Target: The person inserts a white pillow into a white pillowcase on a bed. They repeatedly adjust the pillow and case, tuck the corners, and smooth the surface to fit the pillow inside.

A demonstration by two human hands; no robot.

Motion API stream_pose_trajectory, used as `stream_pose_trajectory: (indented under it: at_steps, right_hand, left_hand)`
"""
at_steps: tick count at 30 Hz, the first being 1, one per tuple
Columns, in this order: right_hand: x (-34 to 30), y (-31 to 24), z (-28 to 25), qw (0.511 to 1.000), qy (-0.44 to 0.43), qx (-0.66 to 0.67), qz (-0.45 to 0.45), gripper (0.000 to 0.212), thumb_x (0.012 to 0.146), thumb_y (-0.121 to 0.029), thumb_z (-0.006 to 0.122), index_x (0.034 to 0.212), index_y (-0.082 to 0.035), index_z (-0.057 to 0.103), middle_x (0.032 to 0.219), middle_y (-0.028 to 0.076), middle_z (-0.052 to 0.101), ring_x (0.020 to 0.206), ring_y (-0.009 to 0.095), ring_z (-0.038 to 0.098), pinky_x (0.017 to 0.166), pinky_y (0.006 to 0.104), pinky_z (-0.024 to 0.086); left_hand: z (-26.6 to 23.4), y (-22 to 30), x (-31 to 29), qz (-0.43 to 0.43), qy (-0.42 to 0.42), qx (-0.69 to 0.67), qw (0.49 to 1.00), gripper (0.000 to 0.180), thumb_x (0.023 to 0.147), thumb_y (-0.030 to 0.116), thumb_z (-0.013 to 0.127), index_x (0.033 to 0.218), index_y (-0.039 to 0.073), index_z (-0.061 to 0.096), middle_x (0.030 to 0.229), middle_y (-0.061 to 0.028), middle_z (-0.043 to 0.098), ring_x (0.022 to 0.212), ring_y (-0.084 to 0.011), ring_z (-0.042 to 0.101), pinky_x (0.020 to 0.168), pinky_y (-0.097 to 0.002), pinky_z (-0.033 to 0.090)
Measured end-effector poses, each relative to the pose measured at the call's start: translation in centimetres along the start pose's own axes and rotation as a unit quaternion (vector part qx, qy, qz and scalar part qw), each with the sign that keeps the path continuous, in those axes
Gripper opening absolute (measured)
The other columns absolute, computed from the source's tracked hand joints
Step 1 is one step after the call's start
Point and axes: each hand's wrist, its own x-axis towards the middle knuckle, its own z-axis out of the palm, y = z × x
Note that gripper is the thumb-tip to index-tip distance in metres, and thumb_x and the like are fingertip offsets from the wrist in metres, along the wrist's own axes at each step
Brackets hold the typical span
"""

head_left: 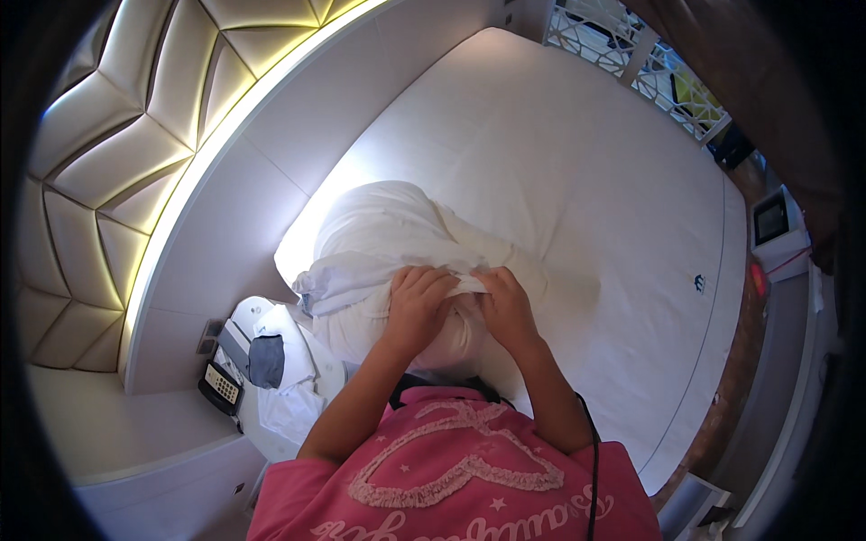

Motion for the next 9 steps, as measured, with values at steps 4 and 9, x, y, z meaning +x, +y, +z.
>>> stream_pose_trajectory:
  at_steps: [4, 9]
  right_hand:
    - [1.5, 0.8, -0.3, 0.994, -0.078, 0.050, 0.051, 0.027, 0.087, -0.006, 0.056, 0.112, -0.001, 0.067, 0.107, 0.024, 0.066, 0.101, 0.041, 0.063, 0.088, 0.0475, 0.051]
    - [2.8, 0.8, -0.4, 0.975, -0.129, 0.064, 0.170, 0.028, 0.089, -0.014, 0.060, 0.113, -0.004, 0.068, 0.110, 0.026, 0.066, 0.105, 0.040, 0.063, 0.092, 0.0467, 0.049]
  left_hand:
    - [0.3, -0.1, -0.3, -0.020, 0.006, -0.001, 1.000, 0.021, 0.079, 0.010, 0.074, 0.099, 0.008, 0.069, 0.099, -0.0077, 0.070, 0.094, -0.0289, 0.064, 0.088, -0.0423, 0.044]
    - [0.4, 0.0, -0.3, -0.058, -0.006, 0.018, 0.998, 0.023, 0.080, 0.022, 0.078, 0.097, 0.008, 0.070, 0.095, -0.0098, 0.070, 0.091, -0.0280, 0.064, 0.087, -0.0433, 0.044]
